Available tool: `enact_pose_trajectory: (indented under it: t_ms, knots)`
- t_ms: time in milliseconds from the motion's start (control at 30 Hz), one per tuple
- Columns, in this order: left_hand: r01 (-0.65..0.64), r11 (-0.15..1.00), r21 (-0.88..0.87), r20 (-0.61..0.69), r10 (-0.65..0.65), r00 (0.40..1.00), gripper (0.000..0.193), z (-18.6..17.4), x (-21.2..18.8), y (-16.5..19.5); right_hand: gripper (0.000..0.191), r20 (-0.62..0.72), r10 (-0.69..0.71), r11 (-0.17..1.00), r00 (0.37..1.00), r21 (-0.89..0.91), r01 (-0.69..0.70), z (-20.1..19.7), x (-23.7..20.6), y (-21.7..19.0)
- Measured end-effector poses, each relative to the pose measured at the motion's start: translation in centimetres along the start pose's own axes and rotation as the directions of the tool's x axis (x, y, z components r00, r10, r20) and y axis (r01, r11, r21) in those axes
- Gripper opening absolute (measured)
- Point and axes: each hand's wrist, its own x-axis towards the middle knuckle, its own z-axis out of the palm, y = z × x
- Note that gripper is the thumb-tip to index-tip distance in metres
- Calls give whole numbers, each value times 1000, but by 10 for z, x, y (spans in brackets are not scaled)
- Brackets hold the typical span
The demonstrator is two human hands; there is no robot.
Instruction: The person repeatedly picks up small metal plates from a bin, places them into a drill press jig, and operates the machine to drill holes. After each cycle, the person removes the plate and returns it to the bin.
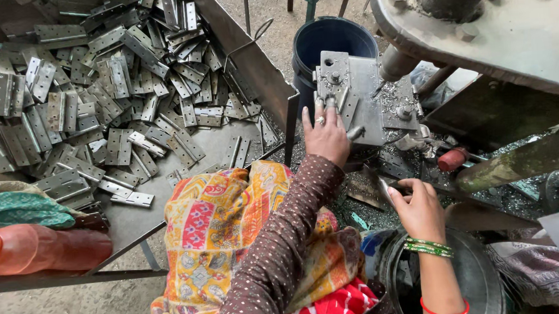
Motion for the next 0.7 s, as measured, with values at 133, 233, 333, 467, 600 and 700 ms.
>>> enact_pose_trajectory:
  t_ms: [133,233,333,467,600,700]
  knots:
    - [-176,983,-55,-123,168,978,52,1,-12,19,40,8,-5,1000,1000,-18,5,-2,0,-6]
    - [-197,969,-146,-88,186,979,41,8,-9,35,39,24,-7,999,1000,-32,8,-4,0,-11]
    - [-169,975,-146,-14,169,985,40,17,7,40,40,47,-8,1000,999,-25,9,-5,0,-10]
    - [-207,975,-78,81,213,974,34,21,16,40,55,86,-58,982,995,-175,73,16,-5,11]
    - [-218,974,-64,15,220,975,35,17,10,38,57,296,149,967,943,-242,-77,72,-26,46]
    - [-187,978,-95,36,191,981,32,12,3,36,57,370,153,970,916,-235,-67,101,-21,70]
